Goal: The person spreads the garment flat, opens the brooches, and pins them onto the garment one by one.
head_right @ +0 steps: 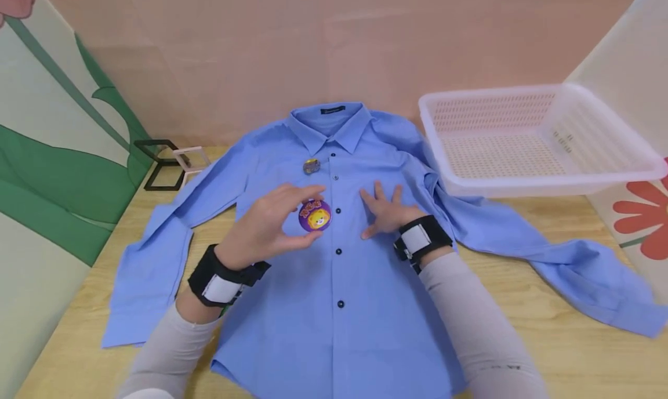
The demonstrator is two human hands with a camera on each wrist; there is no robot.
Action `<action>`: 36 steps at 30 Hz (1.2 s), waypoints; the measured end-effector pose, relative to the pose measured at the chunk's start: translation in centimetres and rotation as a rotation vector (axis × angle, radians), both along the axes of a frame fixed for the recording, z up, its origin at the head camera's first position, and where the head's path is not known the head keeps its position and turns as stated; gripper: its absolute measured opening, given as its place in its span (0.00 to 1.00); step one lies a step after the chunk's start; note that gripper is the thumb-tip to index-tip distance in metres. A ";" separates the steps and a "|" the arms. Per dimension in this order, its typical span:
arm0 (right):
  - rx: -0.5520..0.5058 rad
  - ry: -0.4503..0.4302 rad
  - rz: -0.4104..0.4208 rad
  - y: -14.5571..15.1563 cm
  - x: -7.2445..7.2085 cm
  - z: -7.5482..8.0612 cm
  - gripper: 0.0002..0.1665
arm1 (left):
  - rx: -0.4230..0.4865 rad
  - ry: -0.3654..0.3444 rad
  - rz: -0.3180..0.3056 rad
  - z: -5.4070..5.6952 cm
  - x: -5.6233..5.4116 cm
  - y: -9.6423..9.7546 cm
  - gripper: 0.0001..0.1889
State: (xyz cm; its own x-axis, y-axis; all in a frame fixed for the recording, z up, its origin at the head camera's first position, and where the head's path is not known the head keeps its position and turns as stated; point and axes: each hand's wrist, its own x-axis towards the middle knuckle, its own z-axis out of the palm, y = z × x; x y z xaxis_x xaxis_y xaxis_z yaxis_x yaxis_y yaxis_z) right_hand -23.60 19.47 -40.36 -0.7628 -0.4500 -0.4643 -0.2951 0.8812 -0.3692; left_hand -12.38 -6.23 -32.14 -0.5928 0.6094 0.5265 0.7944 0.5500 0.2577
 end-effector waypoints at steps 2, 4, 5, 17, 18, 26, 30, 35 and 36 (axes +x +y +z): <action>-0.008 0.001 0.001 0.2 -0.3 0.0 0.64 | 0.018 0.008 -0.030 0.3 0.2 0.5 0.34; -0.012 -0.001 0.003 0.5 -0.6 -0.1 0.63 | 0.025 0.018 -0.053 0.5 0.4 1.0 0.34; -0.017 -0.002 0.005 0.7 -0.7 -0.1 0.63 | 0.025 0.023 -0.062 0.6 0.5 1.2 0.34; -0.208 0.099 -0.020 2.1 -0.5 2.0 0.43 | 0.050 0.042 -0.124 1.1 1.0 2.6 0.32; -0.215 0.105 -0.042 2.0 -0.2 2.5 0.42 | 0.052 0.038 -0.124 1.2 1.0 2.6 0.32; -0.372 0.220 -0.188 2.5 3.2 7.0 0.26 | 0.068 0.045 -0.123 1.9 1.4 2.4 0.32; -0.556 0.202 -0.255 2.5 5.9 9.1 0.25 | 0.084 0.028 -0.106 2.3 1.8 2.1 0.32; -0.737 0.108 -0.251 1.7 9.0 11.1 0.21 | 0.092 0.013 -0.066 2.7 2.0 1.7 0.34; -0.759 0.097 -0.249 1.4 9.5 11.2 0.20 | 0.094 0.009 -0.057 2.8 2.0 1.6 0.34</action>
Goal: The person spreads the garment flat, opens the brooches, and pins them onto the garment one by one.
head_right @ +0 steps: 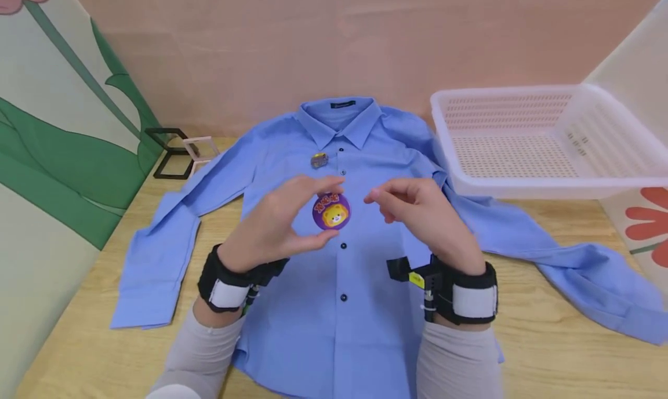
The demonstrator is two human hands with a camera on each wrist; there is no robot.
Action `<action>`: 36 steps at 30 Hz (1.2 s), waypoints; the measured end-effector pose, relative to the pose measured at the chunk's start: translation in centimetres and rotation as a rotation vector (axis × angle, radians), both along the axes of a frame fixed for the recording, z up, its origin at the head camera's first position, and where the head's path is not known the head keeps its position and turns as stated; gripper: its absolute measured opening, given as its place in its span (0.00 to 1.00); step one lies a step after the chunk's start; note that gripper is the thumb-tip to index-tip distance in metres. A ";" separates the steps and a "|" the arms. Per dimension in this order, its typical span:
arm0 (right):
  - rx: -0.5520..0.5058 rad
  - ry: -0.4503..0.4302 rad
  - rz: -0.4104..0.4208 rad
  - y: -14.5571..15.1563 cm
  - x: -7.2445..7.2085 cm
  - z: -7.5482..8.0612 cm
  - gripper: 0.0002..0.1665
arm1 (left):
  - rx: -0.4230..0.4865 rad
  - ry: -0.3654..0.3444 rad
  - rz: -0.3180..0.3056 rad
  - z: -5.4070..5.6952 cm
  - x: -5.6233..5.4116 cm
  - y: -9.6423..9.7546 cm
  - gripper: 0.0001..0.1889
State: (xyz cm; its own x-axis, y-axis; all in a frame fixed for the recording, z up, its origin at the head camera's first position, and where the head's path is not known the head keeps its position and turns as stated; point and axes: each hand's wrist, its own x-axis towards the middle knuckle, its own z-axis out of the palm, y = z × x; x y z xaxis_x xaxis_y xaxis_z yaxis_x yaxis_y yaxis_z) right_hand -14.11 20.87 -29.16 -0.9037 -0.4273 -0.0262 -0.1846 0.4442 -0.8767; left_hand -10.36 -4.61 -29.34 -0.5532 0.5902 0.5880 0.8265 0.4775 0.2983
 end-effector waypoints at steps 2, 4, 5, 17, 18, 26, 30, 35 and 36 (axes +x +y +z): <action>-0.048 -0.009 0.001 -0.7 0.7 0.1 0.19 | 0.005 -0.003 0.015 0.1 0.0 -0.1 0.34; -0.106 -0.022 -0.009 -1.5 1.2 0.0 0.18 | 0.006 -0.004 0.022 0.1 0.1 -0.2 0.35; -0.138 -0.024 -0.015 -1.8 1.4 -0.2 0.18 | 0.005 -0.006 0.022 0.1 0.2 -0.2 0.35; -0.181 0.006 -0.032 -3.7 2.2 -1.0 0.17 | -0.010 0.037 0.027 -0.3 0.3 0.0 0.32; -0.188 0.011 -0.044 -3.7 2.1 -1.0 0.17 | -0.009 0.045 0.041 -0.4 0.2 0.0 0.31; -0.336 0.005 -0.134 -3.7 1.7 -1.1 0.15 | 0.126 0.009 0.292 -0.9 -0.4 -0.2 0.19; -0.401 -0.024 -0.139 -3.5 1.7 -0.8 0.12 | 0.221 -0.067 0.352 -1.0 -0.4 -0.1 0.12; -0.433 -0.029 -0.119 -3.4 1.6 -0.5 0.12 | 0.240 -0.123 0.339 -1.0 -0.6 0.2 0.13; -0.443 -0.030 -0.116 -3.4 1.6 -0.4 0.12 | 0.237 -0.134 0.334 -1.0 -0.7 0.3 0.13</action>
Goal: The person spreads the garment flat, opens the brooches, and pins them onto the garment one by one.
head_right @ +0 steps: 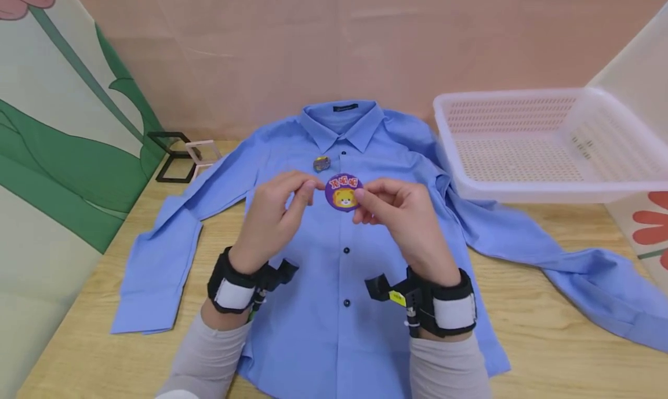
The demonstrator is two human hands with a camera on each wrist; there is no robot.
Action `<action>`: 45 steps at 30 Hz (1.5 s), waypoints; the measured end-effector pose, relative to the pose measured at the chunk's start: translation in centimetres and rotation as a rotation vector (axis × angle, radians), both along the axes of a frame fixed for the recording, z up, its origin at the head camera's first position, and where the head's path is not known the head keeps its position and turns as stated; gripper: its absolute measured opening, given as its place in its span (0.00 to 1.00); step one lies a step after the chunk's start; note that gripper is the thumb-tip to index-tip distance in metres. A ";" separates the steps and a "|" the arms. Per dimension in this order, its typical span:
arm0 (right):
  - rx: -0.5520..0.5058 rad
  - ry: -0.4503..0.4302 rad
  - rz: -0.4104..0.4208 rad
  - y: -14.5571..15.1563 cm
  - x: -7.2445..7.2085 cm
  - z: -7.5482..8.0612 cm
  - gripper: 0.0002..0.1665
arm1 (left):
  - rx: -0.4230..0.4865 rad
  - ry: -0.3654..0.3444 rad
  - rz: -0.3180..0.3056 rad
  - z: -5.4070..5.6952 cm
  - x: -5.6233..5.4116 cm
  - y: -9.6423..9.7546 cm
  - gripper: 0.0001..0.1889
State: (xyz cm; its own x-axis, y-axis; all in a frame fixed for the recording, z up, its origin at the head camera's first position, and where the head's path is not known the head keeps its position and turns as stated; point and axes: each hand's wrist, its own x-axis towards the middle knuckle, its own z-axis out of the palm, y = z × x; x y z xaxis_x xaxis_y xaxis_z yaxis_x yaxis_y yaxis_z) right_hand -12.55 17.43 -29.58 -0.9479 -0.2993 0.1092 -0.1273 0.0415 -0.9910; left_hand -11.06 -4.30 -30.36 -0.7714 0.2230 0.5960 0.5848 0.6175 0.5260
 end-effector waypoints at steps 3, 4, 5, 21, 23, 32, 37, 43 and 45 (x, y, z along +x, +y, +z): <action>-0.024 0.000 0.008 0.0 -0.1 0.1 0.11 | -0.003 -0.029 -0.019 0.0 -0.1 0.2 0.11; -0.031 -0.001 0.011 0.0 -0.1 0.1 0.10 | -0.004 -0.037 -0.025 0.0 -0.1 0.2 0.10; -0.038 0.000 0.013 0.0 -0.1 0.0 0.10 | -0.004 -0.044 -0.030 0.0 -0.1 0.3 0.10; 0.018 0.257 -0.207 -2.6 0.1 -0.9 0.13 | 0.154 0.147 0.082 -1.2 -0.6 1.7 0.08; -0.037 0.300 -0.241 -2.9 0.1 -0.9 0.12 | 0.158 0.189 0.080 -1.2 -0.7 1.8 0.09; -0.219 0.370 -0.264 -4.0 0.0 -1.0 0.09 | 0.086 0.282 0.154 -1.5 -0.3 2.5 0.12; -0.171 0.395 -0.267 -4.2 0.0 -1.1 0.10 | 0.060 0.303 0.180 -1.5 -0.1 2.8 0.12; -0.153 0.375 -0.251 -4.3 0.1 -1.4 0.12 | 0.097 0.260 0.118 -1.4 0.2 2.9 0.13; -0.149 0.365 -0.254 -4.3 0.2 -1.3 0.13 | 0.117 0.247 0.096 -1.4 0.3 2.9 0.13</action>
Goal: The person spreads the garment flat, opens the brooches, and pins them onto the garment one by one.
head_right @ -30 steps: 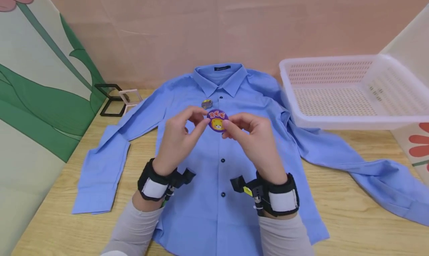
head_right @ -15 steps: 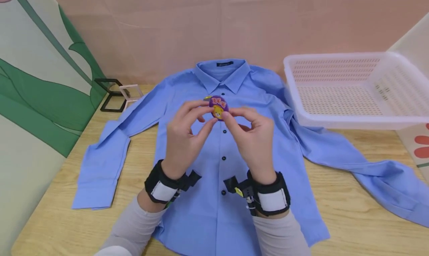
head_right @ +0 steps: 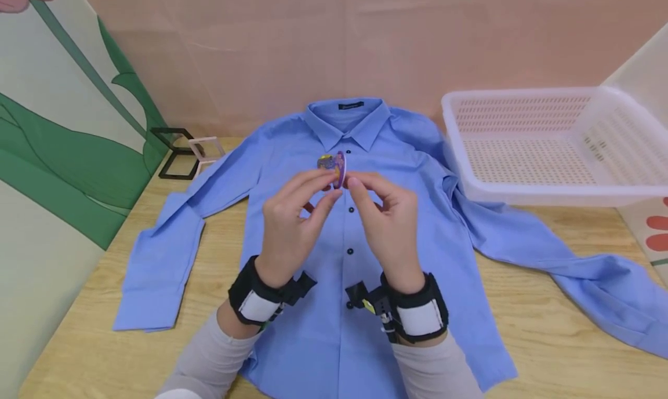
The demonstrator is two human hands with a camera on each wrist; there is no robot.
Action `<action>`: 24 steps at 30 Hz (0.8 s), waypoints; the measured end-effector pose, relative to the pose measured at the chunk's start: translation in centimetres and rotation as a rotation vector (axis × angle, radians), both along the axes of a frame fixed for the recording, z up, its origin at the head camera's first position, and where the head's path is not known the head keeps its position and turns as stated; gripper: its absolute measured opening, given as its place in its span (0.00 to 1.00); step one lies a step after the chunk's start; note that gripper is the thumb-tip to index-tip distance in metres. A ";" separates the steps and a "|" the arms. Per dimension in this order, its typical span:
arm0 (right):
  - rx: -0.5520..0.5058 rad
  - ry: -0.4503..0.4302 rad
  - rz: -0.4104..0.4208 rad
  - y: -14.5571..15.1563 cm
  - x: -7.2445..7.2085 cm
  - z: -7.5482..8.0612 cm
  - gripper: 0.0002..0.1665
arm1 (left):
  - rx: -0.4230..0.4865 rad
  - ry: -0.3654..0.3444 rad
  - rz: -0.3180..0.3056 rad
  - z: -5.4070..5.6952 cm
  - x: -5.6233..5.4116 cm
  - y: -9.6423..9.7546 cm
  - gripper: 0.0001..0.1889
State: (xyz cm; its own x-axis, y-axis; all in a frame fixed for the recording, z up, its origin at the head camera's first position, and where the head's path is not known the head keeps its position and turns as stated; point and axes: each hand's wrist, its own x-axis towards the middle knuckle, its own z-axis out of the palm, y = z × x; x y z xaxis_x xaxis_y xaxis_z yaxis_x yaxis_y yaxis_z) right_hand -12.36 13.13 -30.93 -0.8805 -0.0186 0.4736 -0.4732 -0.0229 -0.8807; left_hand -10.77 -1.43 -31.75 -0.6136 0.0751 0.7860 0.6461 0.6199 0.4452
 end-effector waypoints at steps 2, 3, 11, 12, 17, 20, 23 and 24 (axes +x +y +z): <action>0.014 0.000 -0.008 0.0 0.1 0.0 0.13 | 0.016 -0.011 -0.020 0.0 0.1 0.0 0.14; 0.029 0.004 -0.016 0.0 0.2 0.0 0.12 | 0.023 -0.016 -0.027 0.0 0.1 0.0 0.15; 0.104 0.041 -0.012 0.0 0.3 0.1 0.11 | 0.092 -0.035 -0.062 0.0 -0.1 -0.3 0.12; 0.105 0.044 0.000 0.1 0.3 0.1 0.11 | 0.100 -0.040 -0.067 0.0 -0.2 -0.3 0.11; 0.210 0.079 0.005 0.3 0.1 -0.1 0.16 | 0.145 -0.083 -0.088 -0.2 -0.6 -0.5 0.10; 0.329 0.108 -0.042 0.2 0.0 -0.3 0.21 | 0.196 -0.120 -0.106 -0.5 -1.0 -0.7 0.09; 0.400 0.125 -0.072 0.0 -0.2 -0.4 0.22 | 0.262 -0.165 -0.134 -0.7 -1.4 -0.9 0.08; 0.404 0.124 -0.073 -0.1 -0.2 -0.5 0.21 | 0.288 -0.184 -0.147 -0.8 -1.5 -1.0 0.08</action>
